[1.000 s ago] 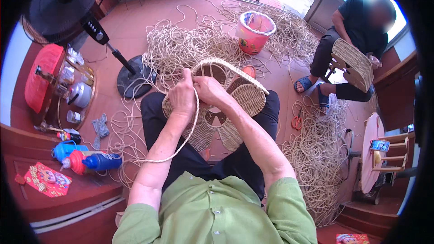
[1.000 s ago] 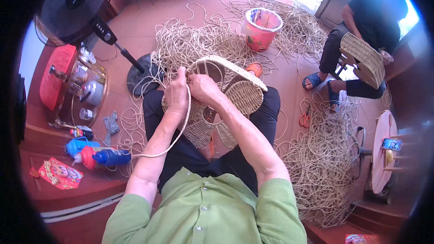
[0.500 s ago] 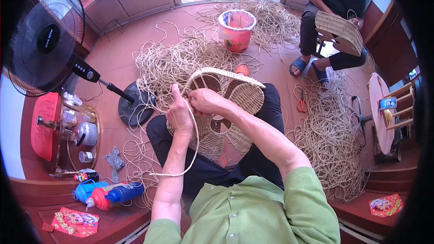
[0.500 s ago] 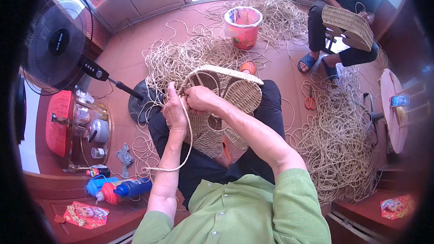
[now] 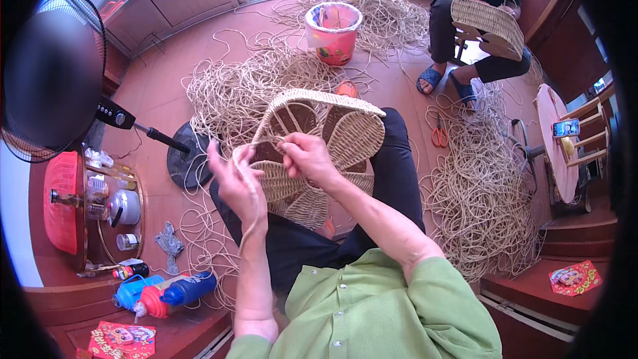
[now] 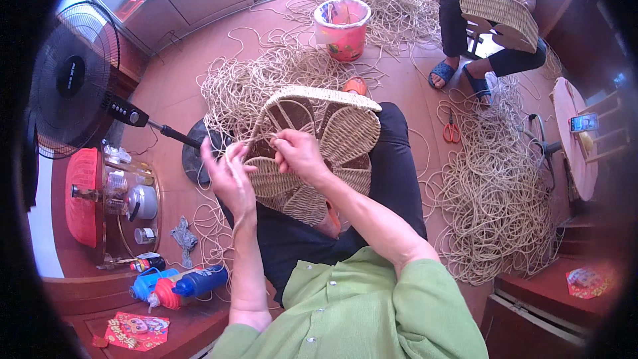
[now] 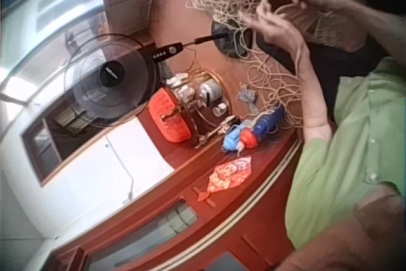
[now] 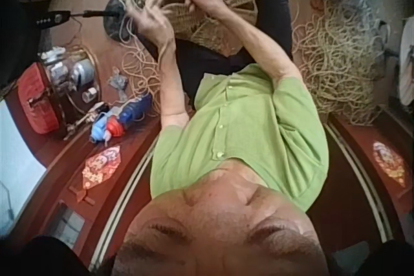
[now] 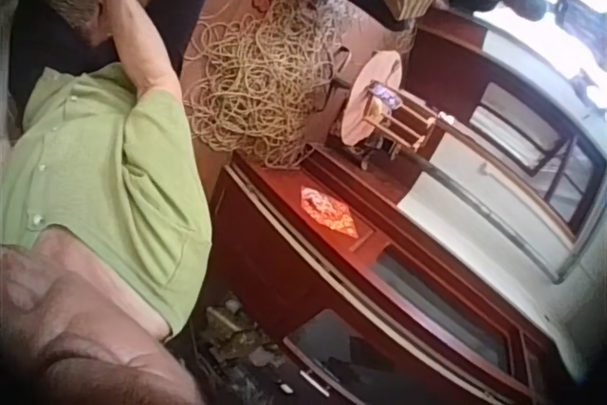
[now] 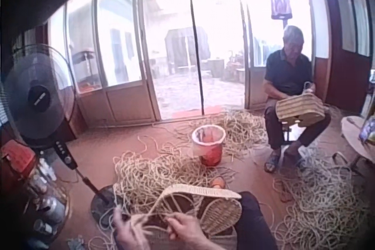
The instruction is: Weaving a flower-shaped basket using light-colored fibers.
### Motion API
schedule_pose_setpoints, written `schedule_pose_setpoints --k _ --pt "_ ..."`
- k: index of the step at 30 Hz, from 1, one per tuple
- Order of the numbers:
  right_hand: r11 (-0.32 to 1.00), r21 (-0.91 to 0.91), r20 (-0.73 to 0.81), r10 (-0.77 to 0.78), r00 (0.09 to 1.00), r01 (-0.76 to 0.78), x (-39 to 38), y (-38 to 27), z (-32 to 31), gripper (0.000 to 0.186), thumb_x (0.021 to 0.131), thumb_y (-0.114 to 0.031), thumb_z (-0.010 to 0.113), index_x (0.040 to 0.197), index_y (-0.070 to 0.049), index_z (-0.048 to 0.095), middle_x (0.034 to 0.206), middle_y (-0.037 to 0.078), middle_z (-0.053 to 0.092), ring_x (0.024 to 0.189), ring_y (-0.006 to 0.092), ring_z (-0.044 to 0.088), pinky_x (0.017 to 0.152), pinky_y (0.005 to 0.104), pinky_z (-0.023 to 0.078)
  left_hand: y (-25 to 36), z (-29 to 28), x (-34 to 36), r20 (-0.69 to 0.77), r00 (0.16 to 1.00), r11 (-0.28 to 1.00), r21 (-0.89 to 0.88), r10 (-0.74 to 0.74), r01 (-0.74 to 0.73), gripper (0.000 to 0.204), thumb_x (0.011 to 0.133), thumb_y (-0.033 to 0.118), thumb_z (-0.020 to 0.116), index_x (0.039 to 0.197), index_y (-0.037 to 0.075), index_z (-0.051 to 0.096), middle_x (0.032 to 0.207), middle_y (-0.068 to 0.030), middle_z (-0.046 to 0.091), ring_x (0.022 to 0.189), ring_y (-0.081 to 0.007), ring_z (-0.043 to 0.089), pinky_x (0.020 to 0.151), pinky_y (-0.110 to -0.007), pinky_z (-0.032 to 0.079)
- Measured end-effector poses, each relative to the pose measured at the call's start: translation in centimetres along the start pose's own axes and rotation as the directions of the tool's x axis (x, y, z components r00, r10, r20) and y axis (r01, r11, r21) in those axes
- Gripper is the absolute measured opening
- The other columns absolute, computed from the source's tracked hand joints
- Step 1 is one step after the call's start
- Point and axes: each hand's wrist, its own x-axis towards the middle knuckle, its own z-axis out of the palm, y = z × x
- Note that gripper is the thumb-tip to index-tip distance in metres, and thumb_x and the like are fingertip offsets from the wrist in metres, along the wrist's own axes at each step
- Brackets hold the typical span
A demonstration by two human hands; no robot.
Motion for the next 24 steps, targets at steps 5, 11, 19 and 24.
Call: schedule_pose_setpoints --k 5,11,19,24 --pt "0.792 0.611 0.006 -0.030 1.000 0.020 -4.3 -0.9 -8.1 0.018 0.100 -0.026 0.058 0.102 -0.009 0.058 0.069 -0.007 0.048 0.058 0.0059 0.047 0.052 0.0207 0.038 -2.2 1.4 -1.9 0.078 0.916 0.846 0.358 0.395 -0.395 0.021 0.087 0.003 0.065 0.107 0.007 0.070 0.108 -0.0080 0.069 0.098 -0.0259 0.064 0.090 -0.038 0.047" --pt "0.855 0.221 -0.096 -0.461 0.882 0.470 -1.9 -12.0 -9.1 0.016 0.101 -0.016 0.053 0.105 -0.002 0.061 0.086 0.002 0.061 0.069 0.0085 0.057 0.062 0.0238 0.047 -4.4 6.2 0.3 0.112 0.843 0.708 0.491 0.526 -0.507 0.014 0.082 0.012 0.072 0.095 0.012 0.071 0.090 -0.0022 0.067 0.087 -0.0199 0.062 0.084 -0.037 0.042" --pt "0.339 -0.873 0.260 -0.285 0.923 0.351 2.3 -5.7 -6.7 0.016 0.088 -0.015 0.061 0.096 -0.005 0.069 0.071 0.016 0.067 0.072 0.0310 0.069 0.068 0.0422 0.053 -5.7 8.8 0.7 0.045 0.882 0.705 0.583 0.469 -0.405 0.008 0.088 0.016 0.066 0.089 0.010 0.070 0.084 -0.0027 0.068 0.079 -0.0207 0.063 0.080 -0.036 0.043" --pt "0.401 -0.850 0.178 -0.391 0.903 0.341 1.7 -4.4 -4.9 0.017 0.085 -0.019 0.064 0.092 -0.005 0.070 0.078 0.019 0.068 0.079 0.0378 0.068 0.074 0.0478 0.053 -6.2 7.4 0.2 0.103 0.843 0.750 0.409 0.528 -0.520 0.011 0.089 0.013 0.065 0.092 0.005 0.071 0.089 -0.0099 0.071 0.081 -0.0272 0.067 0.074 -0.037 0.049"
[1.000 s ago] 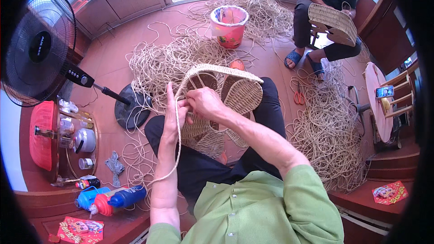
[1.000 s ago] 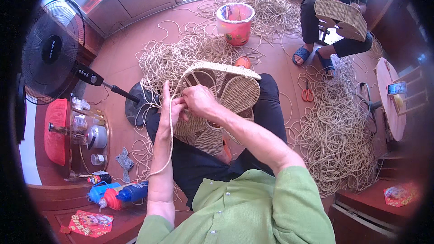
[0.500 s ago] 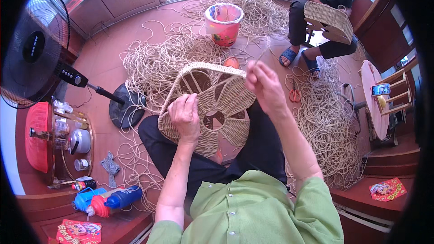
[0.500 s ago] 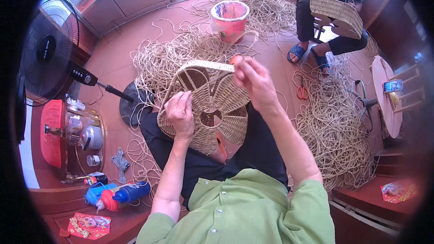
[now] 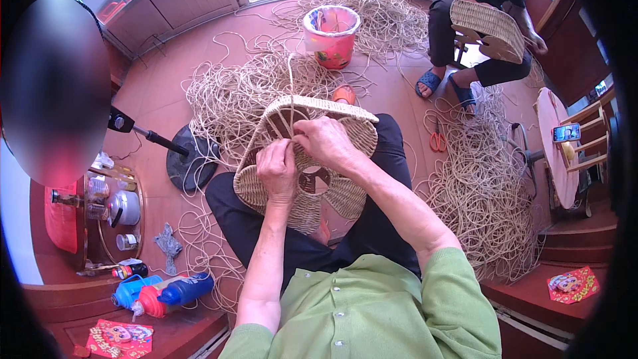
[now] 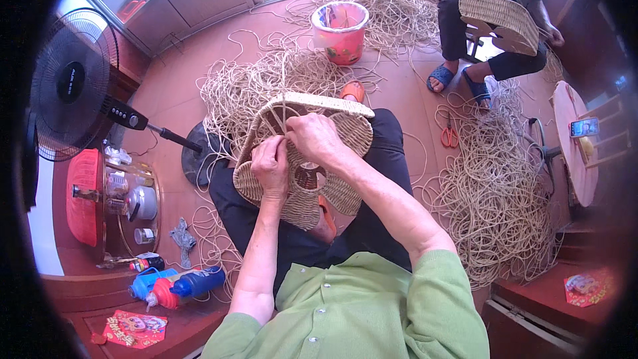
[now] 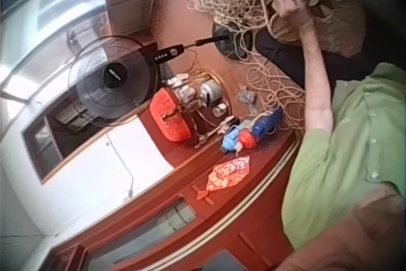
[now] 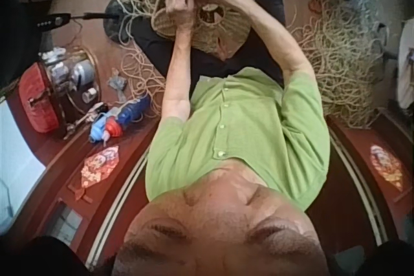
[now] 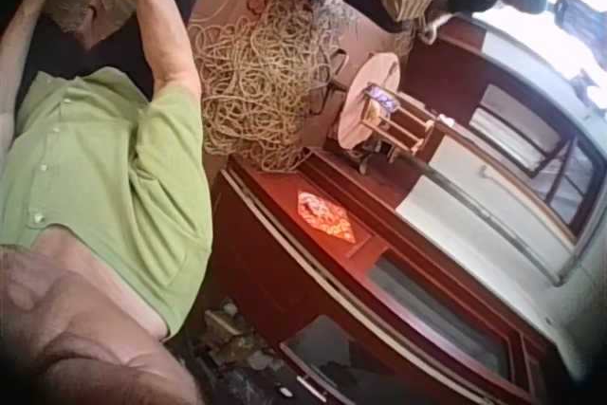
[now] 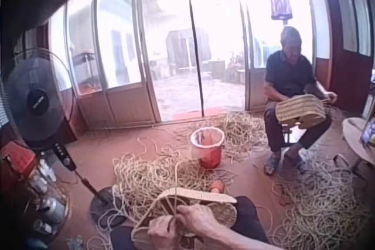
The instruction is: Weaving a flower-shaped basket using light-colored fibers.
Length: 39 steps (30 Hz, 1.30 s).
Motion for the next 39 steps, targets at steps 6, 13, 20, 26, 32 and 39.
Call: schedule_pose_setpoints --k 6,13,20,26,32,39 --pt "1.000 -0.012 -0.056 0.011 0.998 -0.012 1.6 -0.4 1.6 0.024 0.085 -0.020 0.064 0.106 -0.008 0.065 0.077 0.020 0.068 0.079 0.0394 0.067 0.072 0.0507 0.052 0.9 0.7 1.3 0.039 0.986 0.976 0.155 -0.161 0.153 0.012 0.090 0.017 0.062 0.090 0.008 0.069 0.086 -0.0077 0.069 0.079 -0.0255 0.066 0.069 -0.041 0.046" --pt "0.924 0.331 0.274 0.102 0.956 -0.193 2.3 -0.9 -0.2 0.021 0.091 -0.018 0.060 0.082 0.001 0.064 0.063 0.012 0.066 0.049 0.0180 0.065 0.050 0.0326 0.052 -1.7 -1.1 2.9 0.576 0.771 0.921 -0.079 -0.269 0.381 0.022 0.089 0.016 0.057 0.102 0.001 0.067 0.089 -0.0201 0.061 0.087 -0.0378 0.061 0.080 -0.044 0.048" --pt "0.083 0.976 0.175 0.264 0.949 -0.203 -3.8 3.5 -0.8 0.018 0.097 -0.023 0.060 0.089 -0.007 0.062 0.072 0.004 0.066 0.058 0.0104 0.064 0.051 0.0245 0.051 4.6 -2.1 0.8 -0.017 0.996 0.982 0.167 -0.083 0.084 0.022 0.083 0.017 0.071 0.105 0.012 0.070 0.120 -0.0088 0.058 0.113 -0.0260 0.053 0.100 -0.045 0.034" --pt "0.266 0.962 -0.188 0.465 0.865 0.066 -1.1 9.2 -9.7 0.021 0.100 -0.024 0.056 0.102 -0.005 0.062 0.079 0.005 0.067 0.066 0.0113 0.066 0.056 0.0252 0.052 3.9 2.1 1.2 0.062 0.967 0.954 0.192 -0.247 0.231 0.014 0.087 0.024 0.070 0.095 0.014 0.075 0.110 -0.0050 0.061 0.106 -0.0247 0.057 0.099 -0.046 0.031" --pt "0.901 0.324 0.012 0.300 0.954 -0.288 -4.1 4.1 -6.0 0.022 0.095 -0.012 0.056 0.113 -0.001 0.063 0.092 0.015 0.071 0.075 0.0186 0.070 0.067 0.0331 0.055 4.1 2.4 1.6 0.169 0.900 0.915 0.076 -0.403 0.396 0.012 0.084 0.020 0.072 0.089 0.010 0.076 0.084 -0.0036 0.064 0.093 -0.0170 0.058 0.095 -0.043 0.033" --pt "0.963 0.271 -0.237 0.075 0.969 -0.008 -2.3 2.1 1.7 0.019 0.089 -0.003 0.055 0.105 0.002 0.064 0.091 0.023 0.067 0.087 0.0406 0.066 0.078 0.0460 0.052 4.6 2.4 2.6 0.237 0.804 0.828 0.005 -0.545 0.560 0.014 0.078 0.017 0.075 0.088 0.007 0.073 0.090 -0.0039 0.069 0.088 -0.0176 0.061 0.085 -0.034 0.042"
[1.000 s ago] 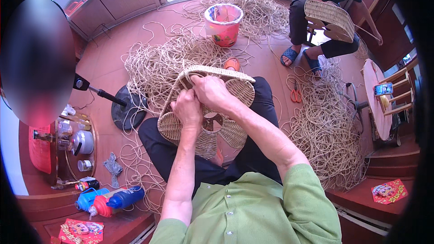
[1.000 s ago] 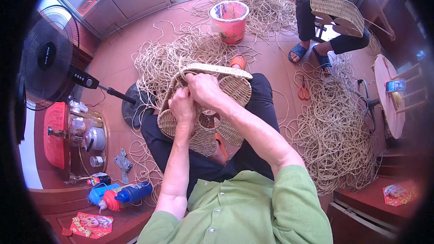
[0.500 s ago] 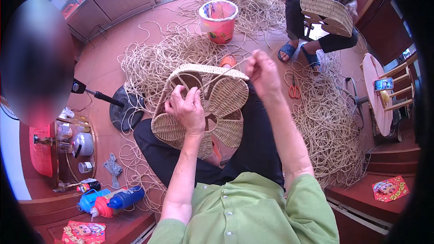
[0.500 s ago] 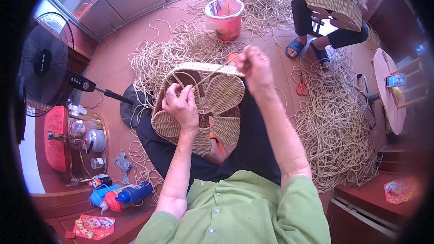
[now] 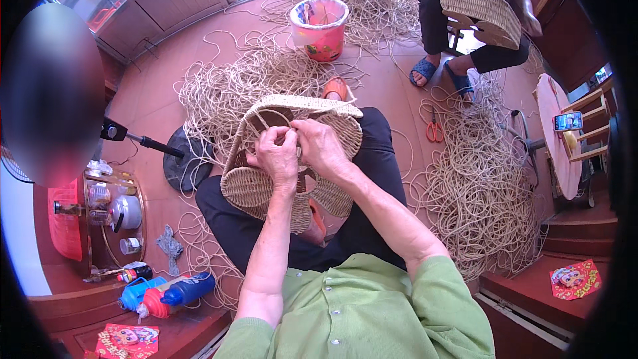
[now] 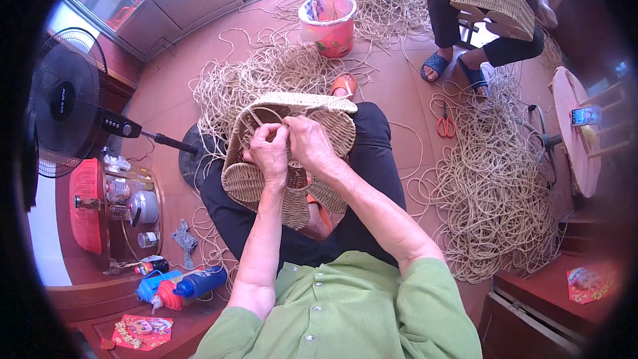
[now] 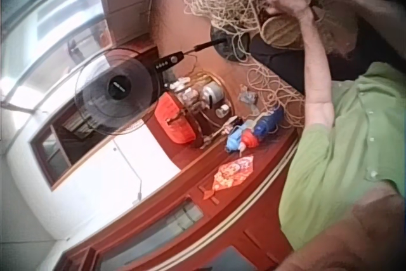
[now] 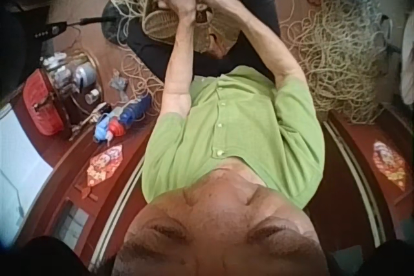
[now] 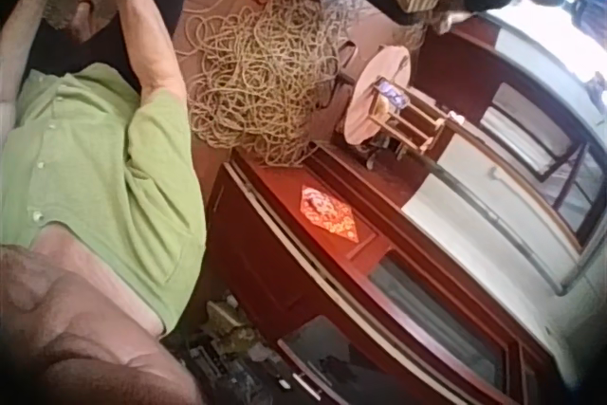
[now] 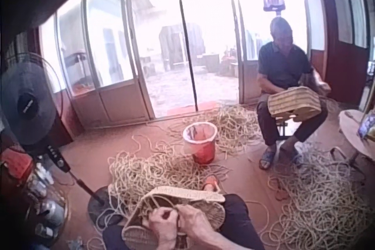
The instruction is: Weaving a flower-shaped basket using light-colored fibers.
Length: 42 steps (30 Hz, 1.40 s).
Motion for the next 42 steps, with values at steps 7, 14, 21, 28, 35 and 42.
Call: schedule_pose_setpoints --k 7,14,21,28,35,42 --pt "0.706 0.548 0.184 0.422 0.888 -0.449 0.1 -0.9 1.5 0.021 0.097 -0.007 0.049 0.106 0.003 0.065 0.067 0.005 0.062 0.050 0.0085 0.055 0.050 0.0284 0.047 0.6 -5.2 -0.2 -0.131 0.914 0.923 0.083 0.384 -0.376 0.022 0.084 0.018 0.067 0.104 0.009 0.070 0.087 -0.0100 0.070 0.087 -0.0284 0.066 0.083 -0.041 0.049" --pt "0.806 0.468 0.115 0.352 0.929 -0.363 0.3 0.6 3.1 0.020 0.096 -0.004 0.049 0.107 0.002 0.065 0.064 0.005 0.061 0.050 0.0093 0.057 0.049 0.0287 0.047 1.0 -4.2 4.2 0.426 0.904 0.919 0.363 -0.014 -0.157 0.036 0.093 0.038 0.053 0.101 0.005 0.067 0.083 -0.0211 0.069 0.084 -0.0391 0.068 0.079 -0.049 0.050" --pt "0.724 0.568 0.164 0.366 0.916 -0.391 -0.1 -0.8 2.2 0.022 0.096 -0.003 0.048 0.113 0.003 0.062 0.067 0.005 0.062 0.051 0.0074 0.057 0.050 0.0283 0.048 -0.6 -3.2 2.4 0.264 0.960 0.964 -0.220 -0.089 0.149 0.023 0.095 0.022 0.057 0.087 0.001 0.060 0.066 -0.0108 0.063 0.052 -0.0195 0.060 0.048 -0.033 0.046" --pt "0.940 0.287 -0.012 0.197 0.980 -0.185 -1.0 -0.3 2.2 0.022 0.095 -0.015 0.055 0.113 -0.002 0.054 0.071 0.017 0.066 0.062 0.0294 0.068 0.059 0.0419 0.053 8.2 -7.5 -7.4 0.437 0.896 0.840 -0.512 0.077 0.177 0.017 0.099 0.011 0.051 0.094 0.003 0.065 0.073 -0.0037 0.060 0.060 -0.0115 0.058 0.056 -0.024 0.045" --pt "0.937 0.234 -0.019 0.272 0.962 -0.261 1.1 0.0 0.3 0.019 0.092 -0.013 0.059 0.095 0.005 0.065 0.069 0.016 0.068 0.047 0.0209 0.065 0.047 0.0330 0.050 5.0 -5.5 -1.4 0.195 0.981 0.906 -0.415 0.004 0.079 0.023 0.091 0.006 0.060 0.114 0.002 0.060 0.095 -0.0146 0.068 0.077 -0.0223 0.069 0.066 -0.034 0.053" --pt "0.898 0.240 0.064 0.364 0.929 -0.368 1.4 -0.9 -0.7 0.024 0.097 -0.017 0.054 0.093 0.005 0.064 0.060 0.012 0.065 0.046 0.0181 0.064 0.047 0.0341 0.050 0.7 -1.6 0.9 0.056 0.979 0.980 -0.054 0.196 -0.193 0.010 0.082 0.011 0.070 0.091 0.006 0.070 0.081 -0.0096 0.070 0.066 -0.0204 0.067 0.063 -0.035 0.052"
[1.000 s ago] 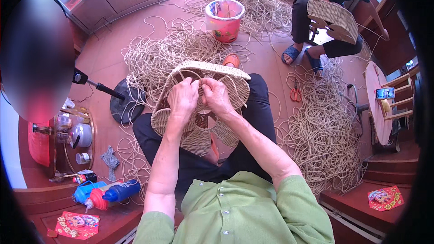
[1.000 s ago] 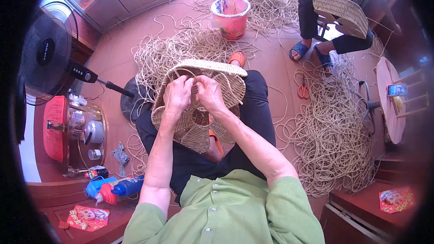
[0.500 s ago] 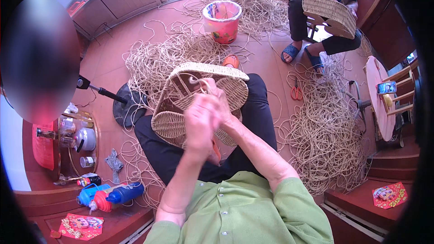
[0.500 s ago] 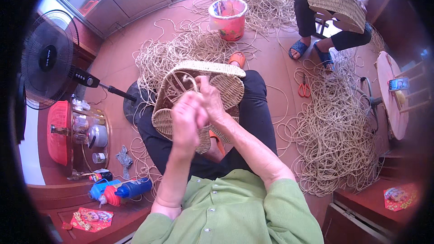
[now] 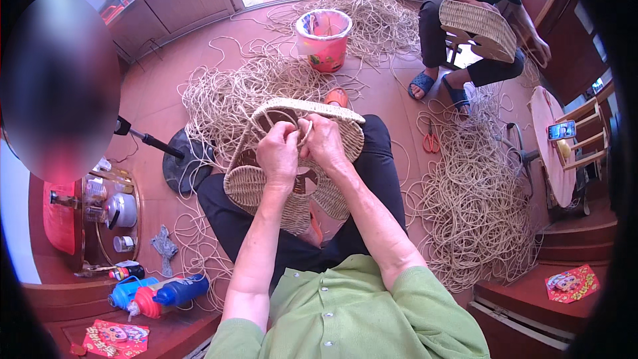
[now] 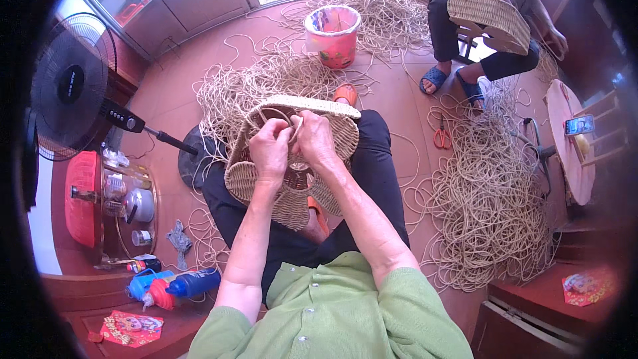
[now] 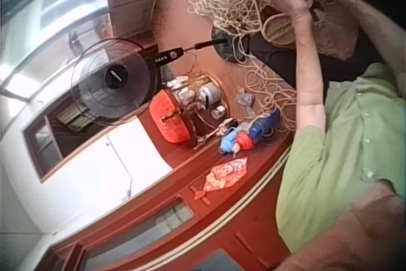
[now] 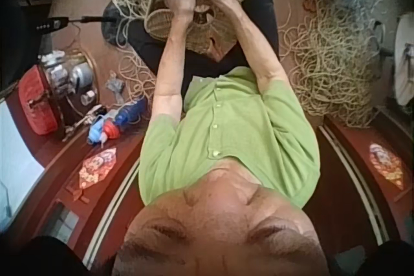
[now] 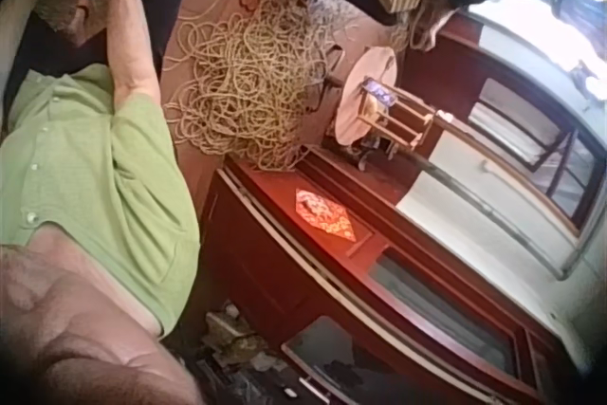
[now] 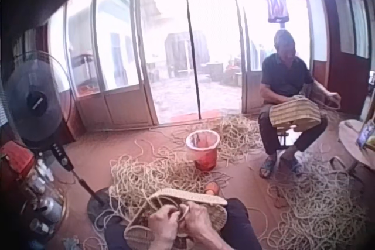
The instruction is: Weaving a flower-shaped basket using light-colored fibers.
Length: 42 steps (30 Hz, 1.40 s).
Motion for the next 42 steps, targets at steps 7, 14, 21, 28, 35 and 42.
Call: schedule_pose_setpoints --k 7,14,21,28,35,42 --pt "0.932 -0.322 -0.078 -0.204 0.976 0.169 -1.8 0.1 -0.7 0.022 0.098 -0.016 0.053 0.099 0.002 0.065 0.063 0.013 0.065 0.052 0.0205 0.067 0.052 0.0341 0.052 0.8 0.0 0.3 0.030 0.974 0.974 0.035 -0.225 0.224 0.009 0.079 0.017 0.075 0.086 0.011 0.073 0.071 -0.0066 0.070 0.064 -0.0160 0.067 0.061 -0.032 0.051" --pt "0.985 0.143 -0.010 -0.101 0.995 0.102 -3.1 0.5 0.3 0.026 0.098 -0.008 0.048 0.118 0.001 0.063 0.071 0.009 0.064 0.053 0.0118 0.062 0.052 0.0293 0.050 1.0 0.1 0.4 0.019 0.983 0.979 0.095 -0.183 0.180 0.010 0.081 0.016 0.071 0.086 0.007 0.072 0.075 -0.0084 0.071 0.070 -0.0223 0.070 0.065 -0.035 0.053" --pt "0.988 0.111 0.067 -0.112 0.991 0.104 -1.6 0.8 0.8 0.033 0.096 -0.006 0.046 0.125 0.002 0.059 0.066 0.006 0.062 0.053 0.0106 0.057 0.052 0.0284 0.048 3.0 -1.5 1.8 0.140 0.972 0.974 0.157 -0.186 0.164 0.037 0.086 0.003 0.053 0.123 0.005 0.047 0.102 -0.0248 0.068 0.098 -0.0413 0.066 0.083 -0.046 0.051" --pt "0.996 0.003 0.165 -0.085 0.983 0.086 -0.7 0.8 -0.1 0.025 0.096 -0.008 0.047 0.112 0.000 0.064 0.068 0.015 0.064 0.053 0.0197 0.064 0.056 0.0369 0.051 -1.5 0.8 1.3 -0.038 0.988 0.914 -0.386 -0.150 0.124 0.035 0.080 -0.008 0.060 0.110 0.003 0.045 0.079 -0.0120 0.065 0.068 -0.0164 0.065 0.057 -0.028 0.050" --pt "0.999 0.006 0.188 -0.041 0.981 0.040 -0.6 0.5 -0.7 0.021 0.097 -0.011 0.048 0.107 -0.004 0.066 0.058 0.010 0.060 0.050 0.0168 0.063 0.053 0.0353 0.049 2.1 -2.0 -0.9 0.037 0.936 0.723 -0.625 -0.350 0.295 0.033 0.086 -0.004 0.059 0.114 0.002 0.044 0.090 -0.0160 0.070 0.047 -0.0111 0.055 0.039 -0.023 0.042" --pt "0.999 -0.004 0.224 -0.038 0.974 0.039 -0.8 -0.1 -0.5 0.019 0.097 -0.010 0.048 0.104 -0.003 0.064 0.061 0.008 0.061 0.050 0.0144 0.062 0.055 0.0329 0.049 -0.8 -0.2 0.9 -0.128 0.964 0.844 -0.519 -0.234 0.136 0.048 0.078 -0.008 0.066 0.121 0.004 0.048 0.092 -0.0121 0.068 0.061 -0.0135 0.063 0.054 -0.027 0.049"
